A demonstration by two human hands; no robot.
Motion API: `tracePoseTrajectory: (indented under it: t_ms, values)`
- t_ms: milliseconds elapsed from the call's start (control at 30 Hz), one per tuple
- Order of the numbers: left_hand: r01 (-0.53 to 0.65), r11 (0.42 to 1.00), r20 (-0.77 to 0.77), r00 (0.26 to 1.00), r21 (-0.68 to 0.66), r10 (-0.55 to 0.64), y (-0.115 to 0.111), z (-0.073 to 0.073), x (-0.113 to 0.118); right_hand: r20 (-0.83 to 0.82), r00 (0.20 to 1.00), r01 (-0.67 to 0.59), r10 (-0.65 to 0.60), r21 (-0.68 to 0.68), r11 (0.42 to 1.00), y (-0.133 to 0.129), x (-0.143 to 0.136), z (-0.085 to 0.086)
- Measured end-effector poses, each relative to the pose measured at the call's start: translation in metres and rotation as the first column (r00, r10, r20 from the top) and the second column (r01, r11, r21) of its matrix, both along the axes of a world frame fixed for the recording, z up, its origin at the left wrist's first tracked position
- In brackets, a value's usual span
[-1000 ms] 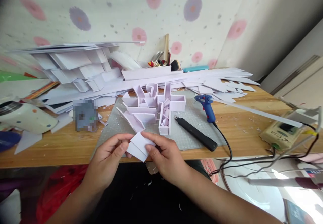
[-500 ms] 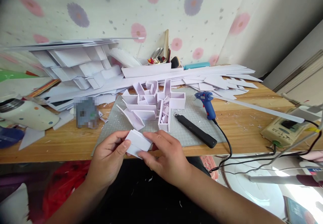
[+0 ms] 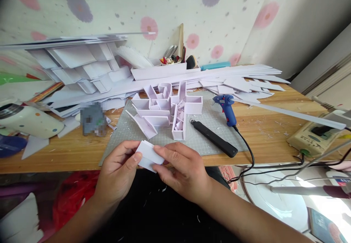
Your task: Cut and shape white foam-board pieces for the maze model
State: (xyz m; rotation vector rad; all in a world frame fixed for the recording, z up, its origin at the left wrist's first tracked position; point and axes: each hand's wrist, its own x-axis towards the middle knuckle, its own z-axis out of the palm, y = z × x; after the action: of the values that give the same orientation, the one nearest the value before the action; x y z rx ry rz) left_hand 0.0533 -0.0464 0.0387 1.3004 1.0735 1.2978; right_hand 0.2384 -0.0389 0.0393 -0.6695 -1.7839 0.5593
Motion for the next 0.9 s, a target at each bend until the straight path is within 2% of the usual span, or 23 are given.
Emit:
tracePoseTrajectory:
  t_ms: [167,267,367,467,600,667,767,833,900]
  values:
    - [-0.059,0.996,-0.073,0.995,0.064,0.064,-0.002,0.004,0.001,-0.023,0.999,0.034,-0.034,0.005,0.999,0.0,-0.002,0.002]
    - [-0.095,0.991,-0.086,0.991,0.091,0.102,-0.002,0.001,-0.001,-0.043,0.999,-0.013,0.014,0.025,1.0,0.0,-0.001,0.004]
    - [-0.109,0.991,-0.038,0.993,0.073,0.112,-0.002,-0.003,-0.003,-0.077,0.993,-0.092,0.092,-0.002,0.996,0.0,0.002,0.006]
    - [-0.104,0.993,0.034,0.994,0.047,0.103,0.0,-0.003,-0.002,-0.188,0.968,-0.196,0.166,-0.152,0.969,-0.002,0.004,0.005]
    - [-0.161,0.982,-0.005,0.987,0.1,0.162,0.0,-0.003,0.002,-0.349,0.93,-0.271,0.117,-0.434,0.86,-0.004,0.0,-0.003]
    - [-0.189,0.974,-0.071,0.978,0.122,0.198,-0.001,-0.003,0.003,-0.322,0.945,-0.214,0.05,-0.497,0.841,-0.002,-0.002,-0.005]
    - [-0.179,0.973,-0.197,0.959,0.144,0.206,0.0,0.002,0.001,-0.172,0.985,-0.072,-0.01,-0.464,0.883,0.005,0.0,0.001]
    - [-0.125,0.984,-0.256,0.954,0.13,0.156,0.003,0.012,-0.003,-0.069,0.997,-0.054,0.027,-0.422,0.905,0.012,0.004,0.013]
    - [-0.02,0.996,-0.299,0.953,0.084,0.044,0.008,0.026,-0.008,0.024,0.991,-0.107,0.129,-0.418,0.902,0.021,0.009,0.027]
